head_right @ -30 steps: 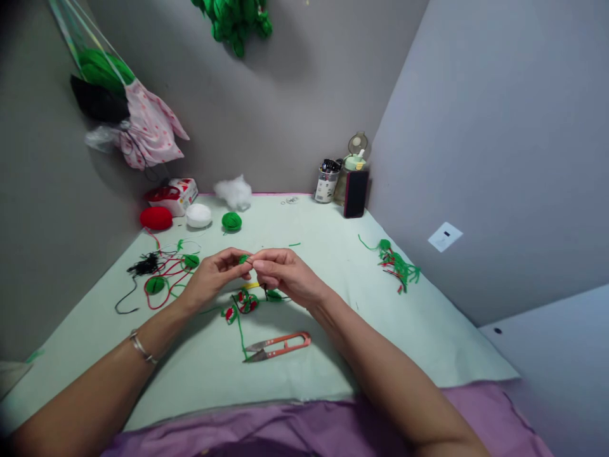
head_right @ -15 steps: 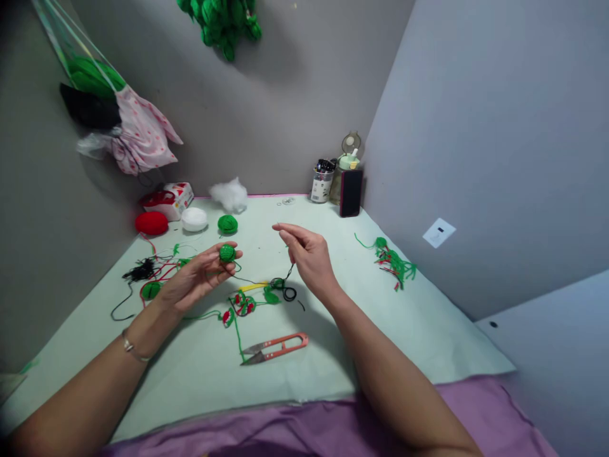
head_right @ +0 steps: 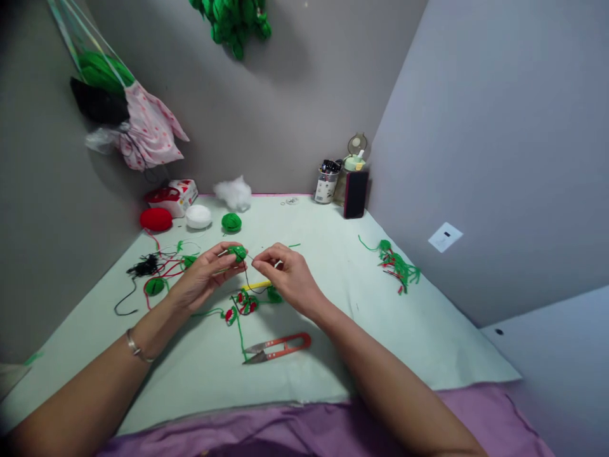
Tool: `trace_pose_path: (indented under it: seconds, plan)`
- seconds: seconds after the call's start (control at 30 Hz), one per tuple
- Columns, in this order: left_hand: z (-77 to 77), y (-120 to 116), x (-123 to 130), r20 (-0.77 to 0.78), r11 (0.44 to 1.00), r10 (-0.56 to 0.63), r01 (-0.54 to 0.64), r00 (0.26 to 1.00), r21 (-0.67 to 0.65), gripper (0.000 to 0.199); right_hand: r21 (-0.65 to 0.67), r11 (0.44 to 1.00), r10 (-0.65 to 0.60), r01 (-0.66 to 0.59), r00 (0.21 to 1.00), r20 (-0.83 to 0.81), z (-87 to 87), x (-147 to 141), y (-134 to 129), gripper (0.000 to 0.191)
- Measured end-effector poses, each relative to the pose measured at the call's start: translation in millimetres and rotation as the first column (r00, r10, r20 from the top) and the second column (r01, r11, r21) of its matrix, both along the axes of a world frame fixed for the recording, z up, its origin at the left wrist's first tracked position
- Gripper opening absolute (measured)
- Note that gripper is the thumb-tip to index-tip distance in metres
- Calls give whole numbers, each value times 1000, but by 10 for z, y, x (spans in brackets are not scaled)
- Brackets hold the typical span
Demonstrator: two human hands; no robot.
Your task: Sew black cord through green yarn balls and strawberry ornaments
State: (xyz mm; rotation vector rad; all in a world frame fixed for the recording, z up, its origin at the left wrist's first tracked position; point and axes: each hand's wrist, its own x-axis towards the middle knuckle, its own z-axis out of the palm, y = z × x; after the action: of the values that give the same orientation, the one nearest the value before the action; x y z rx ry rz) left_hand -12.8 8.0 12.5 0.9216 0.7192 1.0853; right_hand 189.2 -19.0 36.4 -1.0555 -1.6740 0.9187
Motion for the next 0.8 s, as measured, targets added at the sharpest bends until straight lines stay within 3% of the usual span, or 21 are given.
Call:
trace_pose_path:
  seconds: [0.07,0.33,0.8]
  plan:
    - [-1,5,-5,1,1000,4,-4,1000,5,28,39,999,-21,20,999,28,-2,-11,-5,15]
    - [-2,4,-1,-10,1000,3,-3,1000,20,29,-134,989,63,-59,998,23,-3,-73,-46,19]
    - [-18,3,2,-26,999,14,-13,1000,45,32,-220,973,74,-73,997,-4,-19,-115,-55,21]
